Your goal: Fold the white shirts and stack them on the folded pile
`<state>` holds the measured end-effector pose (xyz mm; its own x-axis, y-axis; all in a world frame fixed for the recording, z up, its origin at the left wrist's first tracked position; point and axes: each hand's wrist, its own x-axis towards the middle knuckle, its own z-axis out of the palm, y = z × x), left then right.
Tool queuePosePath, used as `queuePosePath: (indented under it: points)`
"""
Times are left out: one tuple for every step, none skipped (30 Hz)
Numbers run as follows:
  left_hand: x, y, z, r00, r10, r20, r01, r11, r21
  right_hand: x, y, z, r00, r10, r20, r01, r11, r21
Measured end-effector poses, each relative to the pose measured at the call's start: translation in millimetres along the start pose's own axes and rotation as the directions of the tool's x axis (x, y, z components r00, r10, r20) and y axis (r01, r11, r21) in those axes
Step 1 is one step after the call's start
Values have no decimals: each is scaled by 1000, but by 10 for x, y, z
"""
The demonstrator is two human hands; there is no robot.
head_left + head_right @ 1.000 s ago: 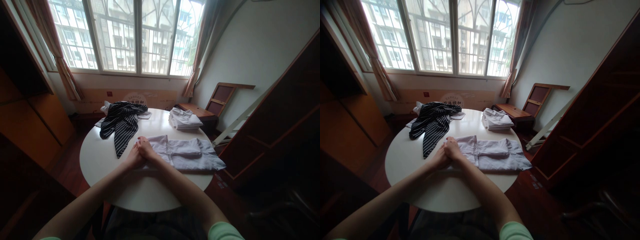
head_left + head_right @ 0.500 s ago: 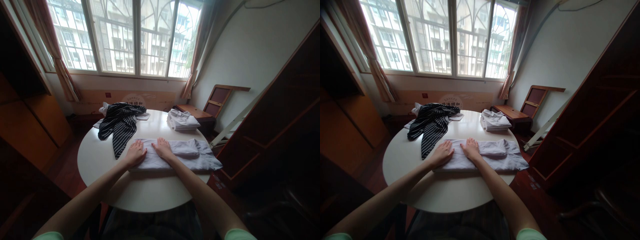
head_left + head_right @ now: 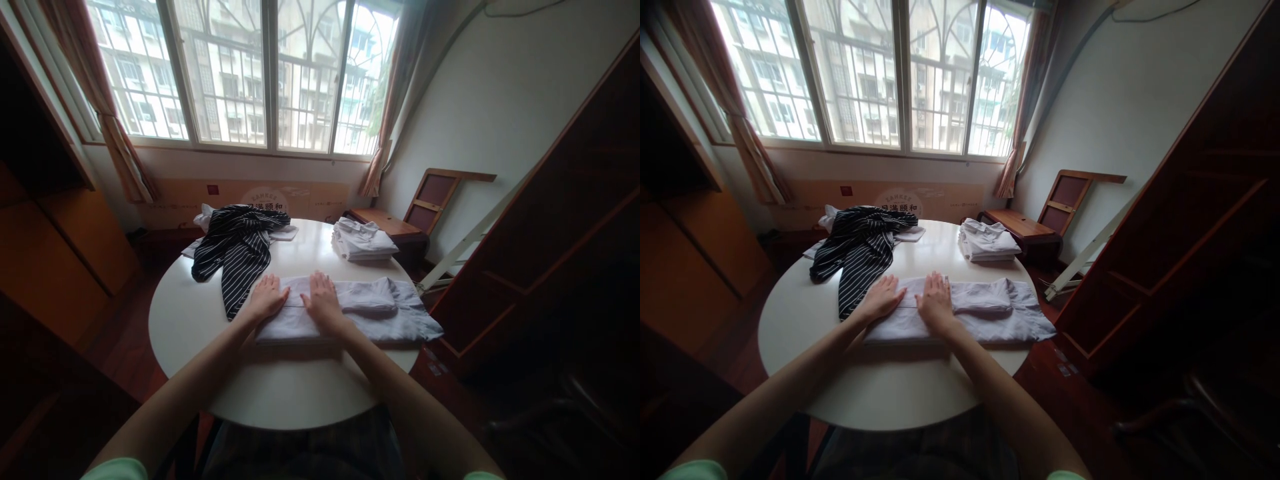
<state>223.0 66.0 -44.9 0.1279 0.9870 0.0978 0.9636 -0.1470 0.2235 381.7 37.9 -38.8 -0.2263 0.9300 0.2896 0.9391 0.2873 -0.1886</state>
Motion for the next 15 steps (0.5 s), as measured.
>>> queuePosePath:
  points:
    - [3, -5, 9, 1000, 5, -4, -5, 1000, 2, -79, -65, 9, 996, -87, 35, 86, 996, 37]
    - [6, -10, 16, 1000, 11, -8, -11, 1000, 6, -156, -109, 20, 987, -149, 67, 144, 987, 70]
    - [7, -14, 19, 1000, 17, -12, -17, 1000, 10, -225, -124, 31, 978, -187, 91, 178, 980, 93]
    - [6, -17, 18, 1000, 22, -15, -22, 1000, 13, -283, -104, 38, 973, -204, 110, 193, 976, 104]
    - [4, -18, 15, 1000, 25, -17, -25, 1000, 14, -327, -48, 39, 972, -201, 121, 189, 976, 104]
    - [0, -17, 8, 1000, 26, -14, -26, 1000, 14, -357, 45, 30, 974, -187, 130, 175, 980, 96]
    - [-3, -16, 0, 1000, 23, -7, -23, 1000, 14, -376, 169, 13, 977, -164, 138, 154, 985, 81]
    - [-7, -13, -10, 1000, 18, 7, -18, 1000, 14, -390, 319, -11, 980, -131, 147, 124, 990, 61]
    - [-10, -10, -19, 1000, 13, 23, -14, 1000, 15, -402, 488, -43, 984, -86, 156, 82, 996, 33]
    - [-13, -7, -29, 999, 9, 38, -10, 1000, 15, -416, 669, -79, 986, -27, 164, 28, 1000, -4]
    - [-15, -2, -39, 999, 5, 50, -6, 1000, 15, -437, 853, -119, 984, 39, 171, -31, 998, -47]
    - [-17, 3, -47, 998, 1, 60, -2, 1000, 14, -464, 1033, -160, 980, 106, 168, -91, 991, -94]
    - [-18, 8, -53, 998, -3, 66, 2, 1000, 13, -498, 1203, -201, 973, 158, 166, -136, 981, -138]
    - [-19, 14, -58, 997, -8, 71, 7, 1000, 13, -537, 1358, -241, 965, 203, 163, -174, 969, -176]
    - [-19, 19, -61, 997, -15, 73, 14, 1000, 13, -579, 1493, -277, 957, 246, 154, -212, 955, -208]
